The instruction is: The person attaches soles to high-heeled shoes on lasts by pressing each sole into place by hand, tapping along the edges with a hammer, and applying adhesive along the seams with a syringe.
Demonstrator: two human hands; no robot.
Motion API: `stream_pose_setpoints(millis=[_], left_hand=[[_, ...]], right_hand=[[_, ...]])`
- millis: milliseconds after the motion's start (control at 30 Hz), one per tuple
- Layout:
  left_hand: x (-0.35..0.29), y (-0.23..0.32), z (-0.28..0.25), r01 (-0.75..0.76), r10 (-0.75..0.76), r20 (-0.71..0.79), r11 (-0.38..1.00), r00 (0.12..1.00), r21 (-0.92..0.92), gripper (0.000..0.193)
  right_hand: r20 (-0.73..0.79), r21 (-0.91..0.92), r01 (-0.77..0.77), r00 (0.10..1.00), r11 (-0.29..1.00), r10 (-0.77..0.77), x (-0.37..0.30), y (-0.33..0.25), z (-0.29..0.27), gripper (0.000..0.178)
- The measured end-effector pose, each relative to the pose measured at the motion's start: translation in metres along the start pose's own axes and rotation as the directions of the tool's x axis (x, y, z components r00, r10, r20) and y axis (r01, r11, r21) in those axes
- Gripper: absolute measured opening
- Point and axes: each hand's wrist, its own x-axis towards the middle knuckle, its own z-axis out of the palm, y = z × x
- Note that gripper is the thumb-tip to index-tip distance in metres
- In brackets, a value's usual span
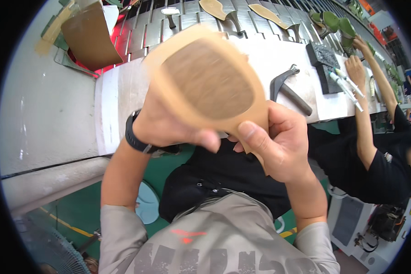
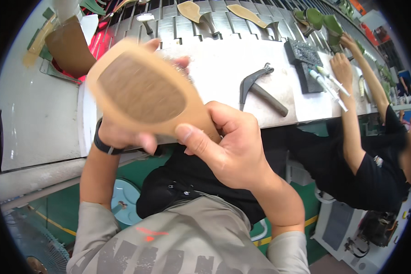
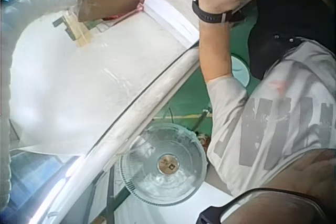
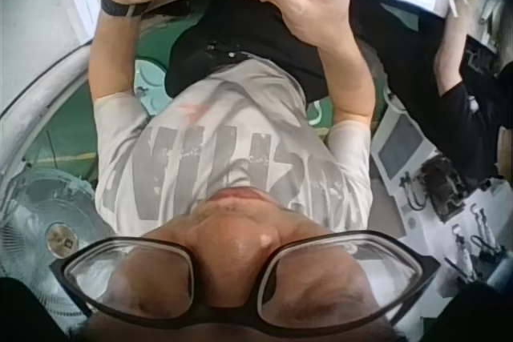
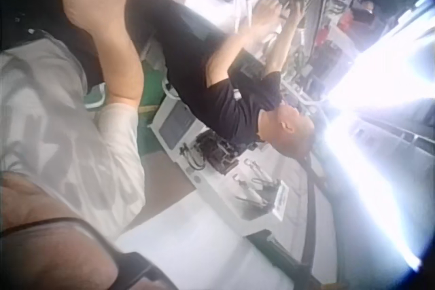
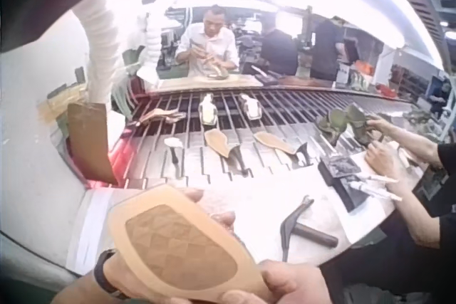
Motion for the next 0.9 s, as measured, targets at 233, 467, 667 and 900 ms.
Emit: stream_pose_setpoints(millis=[233,467,667,900], left_hand=[[-0.064,0.005,-0.016,-0.1,-0.014,0.211,0.849,0.977,0.519,0.116],[-0.097,-0.013,-0.002,-0.112,0.111,0.022,0.926,0.994,0.361,0.108],[-0.099,-0.017,0.002,-0.117,0.129,-0.007,0.923,0.992,0.367,0.105],[-0.086,-0.016,0.013,-0.056,0.08,-0.037,0.897,0.996,0.438,0.1]], right_hand=[[0.398,-0.461,0.469,0.868,0.753,-0.298,0.005,0.01,-0.003,0.02],[0.464,-0.48,0.542,0.824,0.689,-0.325,0.006,0.015,0.006,0.02],[0.491,-0.464,0.556,0.81,0.69,-0.322,0.007,0.011,0.005,0.02],[0.495,-0.485,0.298,0.869,0.822,-0.023,0.023,-0.019,-0.015,0.024]])
